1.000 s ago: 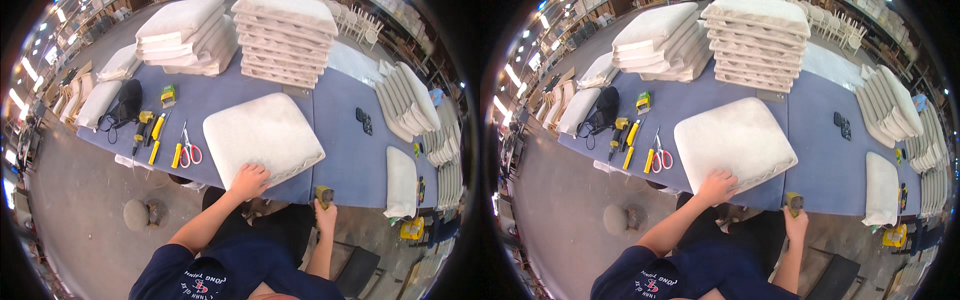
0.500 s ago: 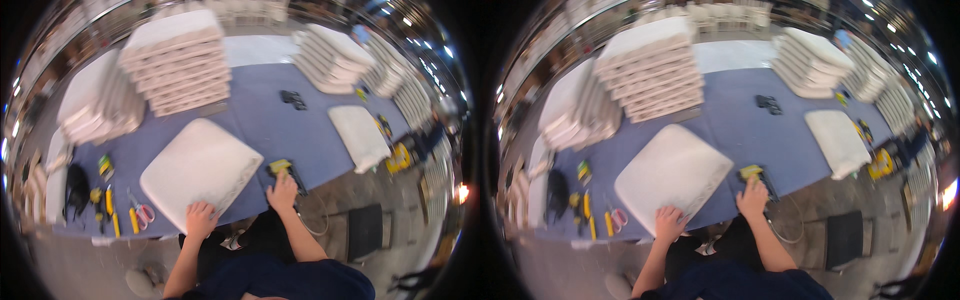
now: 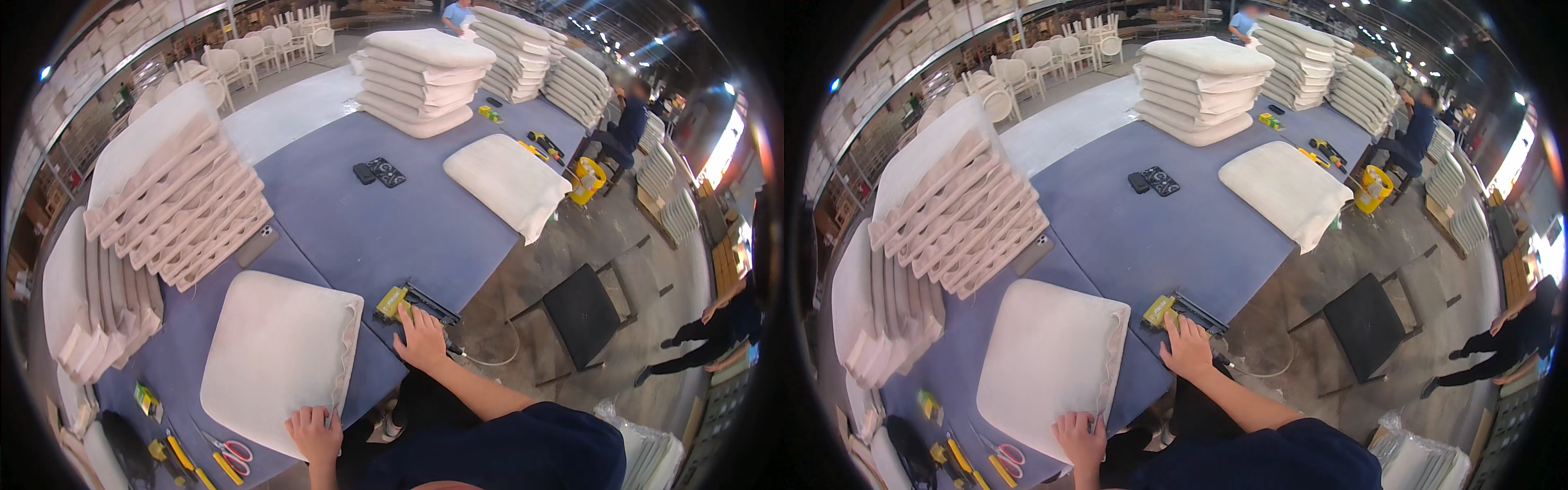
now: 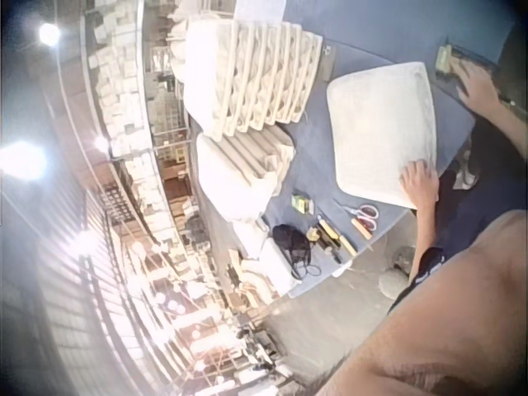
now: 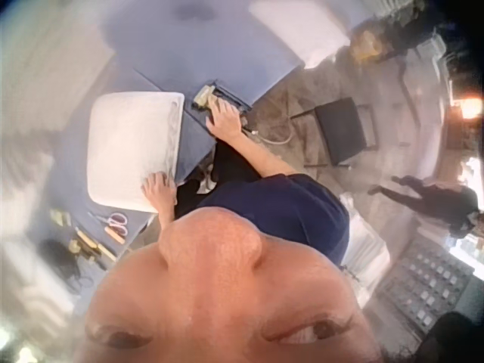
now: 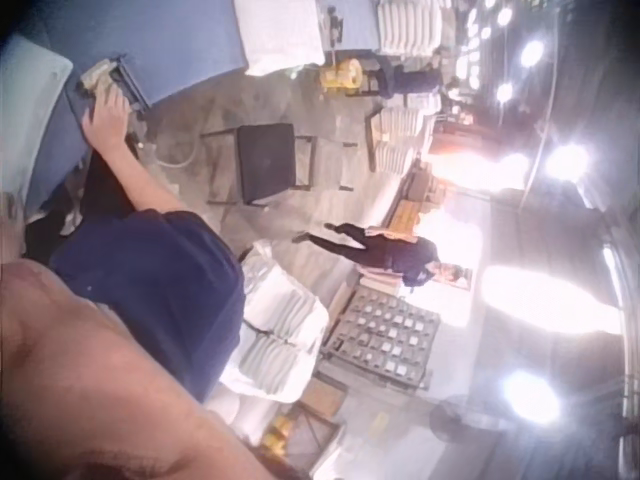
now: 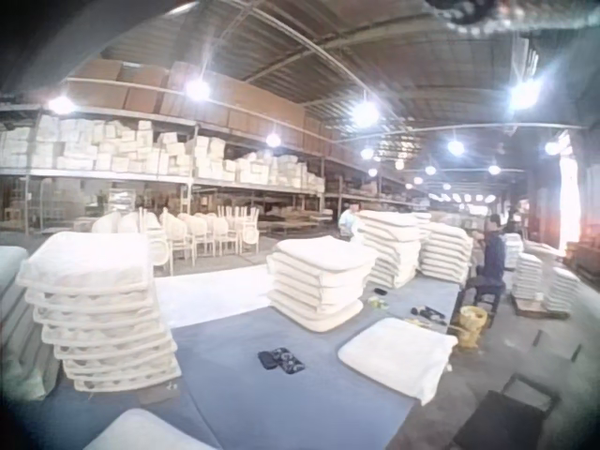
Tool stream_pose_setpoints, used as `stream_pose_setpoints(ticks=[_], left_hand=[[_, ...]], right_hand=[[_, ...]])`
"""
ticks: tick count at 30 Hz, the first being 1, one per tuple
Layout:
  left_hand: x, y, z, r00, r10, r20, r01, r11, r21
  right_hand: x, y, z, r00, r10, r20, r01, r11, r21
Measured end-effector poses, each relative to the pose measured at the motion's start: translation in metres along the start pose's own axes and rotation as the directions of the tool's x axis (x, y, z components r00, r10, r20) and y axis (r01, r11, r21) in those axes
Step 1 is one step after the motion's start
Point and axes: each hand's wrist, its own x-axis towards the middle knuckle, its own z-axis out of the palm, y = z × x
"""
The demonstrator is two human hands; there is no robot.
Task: The person staples white fabric onto a chair cushion base using a pneumatic staple gun. They trim excess fabric with scissors, fold edges, and secure the cover around the cushion. Finished cushions are stacked on the table.
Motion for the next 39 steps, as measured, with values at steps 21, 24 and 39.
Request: stream_pose_setpoints(ticks=[21,24,39], left_hand=[[0.002,-0.008,0.008,0.999,0.024,-0.031,-0.025,0.999,-0.022],[0.001,-0.012,0.005,0.999,0.032,-0.043,-0.034,0.998,-0.044],[0.004,-0.009,0.004,0.997,0.047,-0.058,-0.050,0.997,-0.054]], right_hand=[[0.006,-0.006,0.003,0.994,0.060,-0.093,-0.061,0.998,-0.008],[0.007,-0.012,0.008,0.990,0.090,-0.106,-0.090,0.996,0.002],[0.012,-0.009,0.008,0.975,0.010,-0.222,-0.012,1.000,-0.007]])
